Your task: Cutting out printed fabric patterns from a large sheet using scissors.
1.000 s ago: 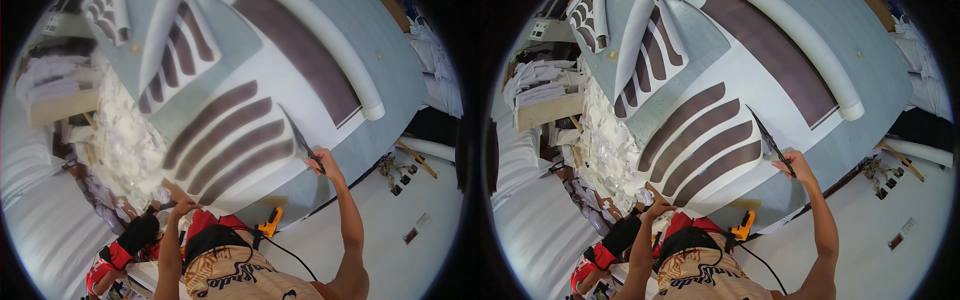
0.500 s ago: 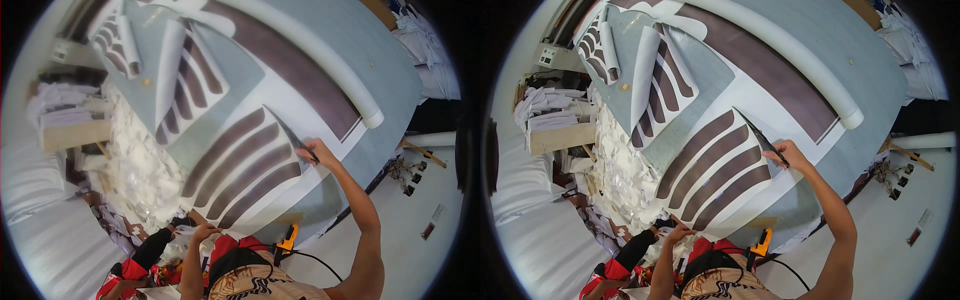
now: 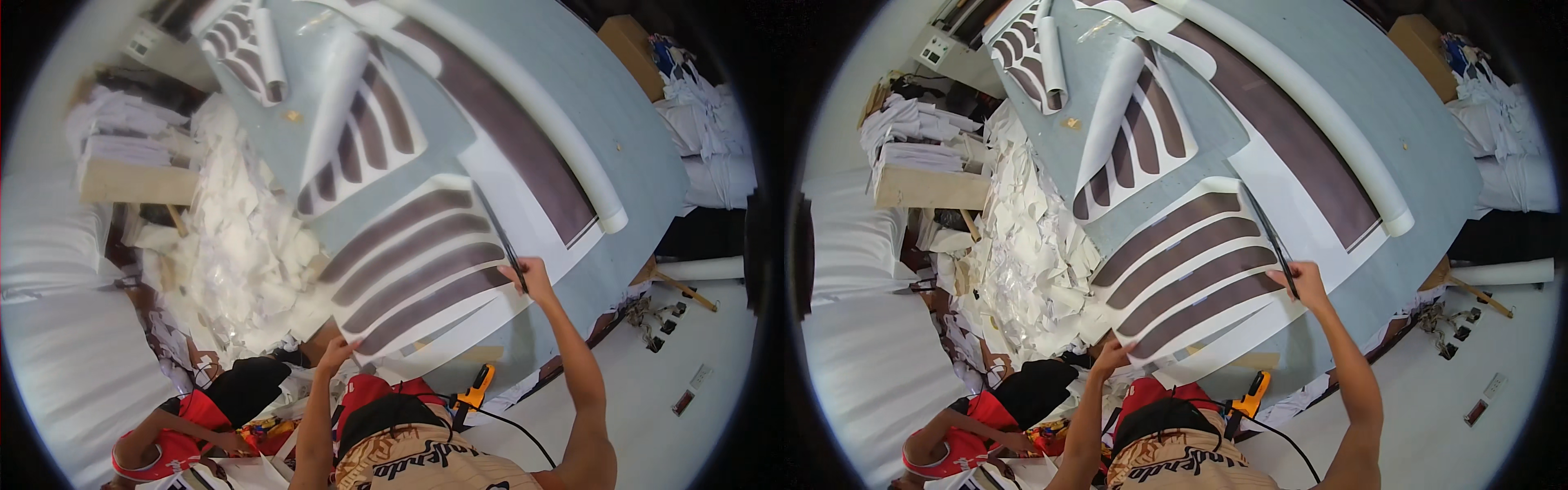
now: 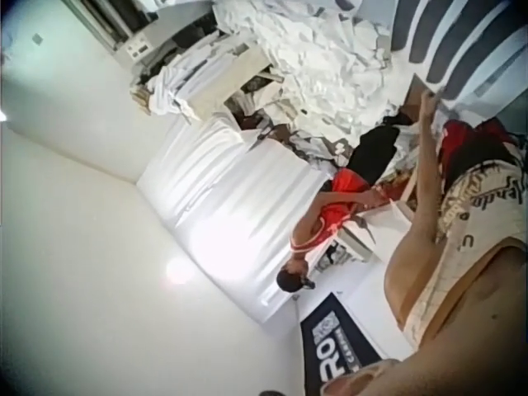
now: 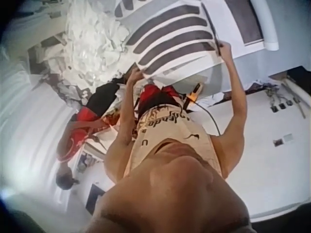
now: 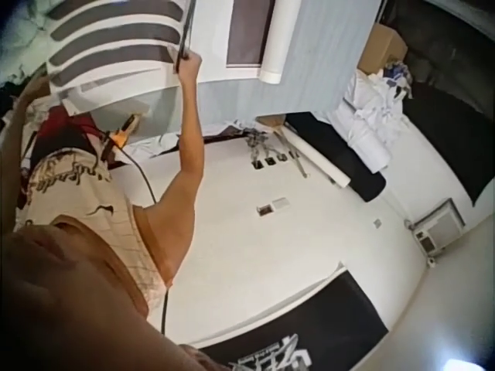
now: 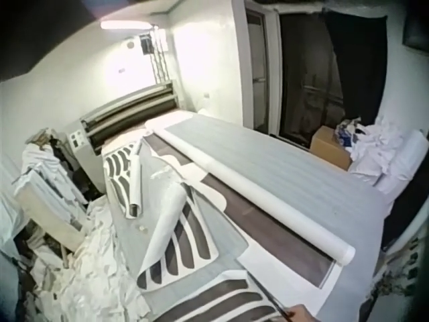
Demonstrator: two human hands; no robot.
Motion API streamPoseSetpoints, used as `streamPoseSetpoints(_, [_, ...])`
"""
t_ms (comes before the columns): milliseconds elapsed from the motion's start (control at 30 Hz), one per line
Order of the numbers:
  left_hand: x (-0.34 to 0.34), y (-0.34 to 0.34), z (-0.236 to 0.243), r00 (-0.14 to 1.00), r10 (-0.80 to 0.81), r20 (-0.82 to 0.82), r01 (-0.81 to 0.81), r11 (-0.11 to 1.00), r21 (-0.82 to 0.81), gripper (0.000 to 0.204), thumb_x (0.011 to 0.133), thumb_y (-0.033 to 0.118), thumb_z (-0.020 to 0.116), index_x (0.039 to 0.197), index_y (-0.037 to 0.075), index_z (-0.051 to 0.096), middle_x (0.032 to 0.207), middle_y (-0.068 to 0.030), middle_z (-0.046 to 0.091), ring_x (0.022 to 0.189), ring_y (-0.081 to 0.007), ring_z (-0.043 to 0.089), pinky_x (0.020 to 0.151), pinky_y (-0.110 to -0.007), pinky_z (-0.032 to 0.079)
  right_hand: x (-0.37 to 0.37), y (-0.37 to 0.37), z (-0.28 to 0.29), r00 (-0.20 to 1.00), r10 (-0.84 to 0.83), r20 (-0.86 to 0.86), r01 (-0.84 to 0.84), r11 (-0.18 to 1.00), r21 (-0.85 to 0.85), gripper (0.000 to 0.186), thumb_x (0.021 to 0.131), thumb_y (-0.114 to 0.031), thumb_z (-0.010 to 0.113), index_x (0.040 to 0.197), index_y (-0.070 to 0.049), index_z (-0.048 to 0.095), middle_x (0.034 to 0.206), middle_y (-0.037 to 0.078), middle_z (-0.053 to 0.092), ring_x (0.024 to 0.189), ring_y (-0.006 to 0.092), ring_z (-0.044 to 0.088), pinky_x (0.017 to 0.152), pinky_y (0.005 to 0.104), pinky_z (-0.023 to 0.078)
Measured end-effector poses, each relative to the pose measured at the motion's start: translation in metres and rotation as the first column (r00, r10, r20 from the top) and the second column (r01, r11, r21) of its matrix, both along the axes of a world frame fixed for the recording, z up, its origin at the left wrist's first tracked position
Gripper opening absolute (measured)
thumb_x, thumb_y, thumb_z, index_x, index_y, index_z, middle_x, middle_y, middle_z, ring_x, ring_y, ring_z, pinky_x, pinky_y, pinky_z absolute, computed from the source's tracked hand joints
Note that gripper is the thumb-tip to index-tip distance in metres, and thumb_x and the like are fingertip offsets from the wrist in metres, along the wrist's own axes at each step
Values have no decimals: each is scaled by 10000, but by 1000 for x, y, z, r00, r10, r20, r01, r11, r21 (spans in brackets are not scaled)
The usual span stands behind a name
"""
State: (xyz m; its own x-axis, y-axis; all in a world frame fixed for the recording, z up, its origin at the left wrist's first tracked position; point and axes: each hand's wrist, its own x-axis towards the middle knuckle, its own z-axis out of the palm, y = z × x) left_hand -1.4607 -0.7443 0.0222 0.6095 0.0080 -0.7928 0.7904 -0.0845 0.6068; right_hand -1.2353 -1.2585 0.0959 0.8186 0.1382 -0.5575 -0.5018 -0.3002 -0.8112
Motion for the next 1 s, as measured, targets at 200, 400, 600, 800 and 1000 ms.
streamPoseSetpoints(200, [30, -7, 20, 956, 30, 292, -63, 993, 104, 267, 973, 184, 663, 1141, -23, 680, 947, -24, 692, 798, -94, 602, 700, -267, 482, -126, 7, 13, 957, -266, 115, 280, 951, -130, 388, 872, -272, 799, 636, -55, 580, 487, -15, 499, 400, 67, 460, 386, 247, 322])
streamPoseSetpoints(400, [86, 12, 40, 910, 79, 407, -131, 986, 102, 197, 962, 23, 617, 1144, -36, 663, 1029, -50, 713, 944, -112, 644, 852, -264, 496, -217, 29, 38, 849, -528, 23, 528, 846, -76, 446, 892, -357, 767, 631, -98, 513, 523, -17, 478, 384, 92, 447, 369, 266, 323])
streamPoseSetpoints(600, [170, 72, 47, 788, -260, 558, 45, 928, 369, 201, 956, 59, 612, 1121, -40, 667, 1010, -69, 719, 927, -129, 655, 838, -288, 508, -242, 44, 58, 531, -847, 35, 840, 520, -154, 515, 891, -436, 756, 602, -133, 455, 518, -14, 436, 364, 112, 442, 357, 265, 324])
streamPoseSetpoints(800, [323, 53, 62, 713, -377, 591, 274, 926, 260, 282, 953, 220, 671, 1077, -33, 677, 890, -54, 693, 807, -91, 593, 741, -256, 475, -244, 145, 85, 352, -924, 150, 936, 350, -37, 438, 931, -375, 722, 655, -105, 515, 541, -11, 464, 378, 111, 452, 367, 256, 340])
streamPoseSetpoints(1000, [484, 111, 24, 312, -599, 737, 243, 801, 548, 264, 927, 267, 677, 1000, 16, 644, 1153, -242, 609, 1001, -306, 640, 856, -396, 492, -191, 324, 96, 284, -951, 122, 959, 283, -22, 428, 920, -387, 733, 688, -65, 571, 546, 14, 525, 387, 114, 468, 374, 262, 346])
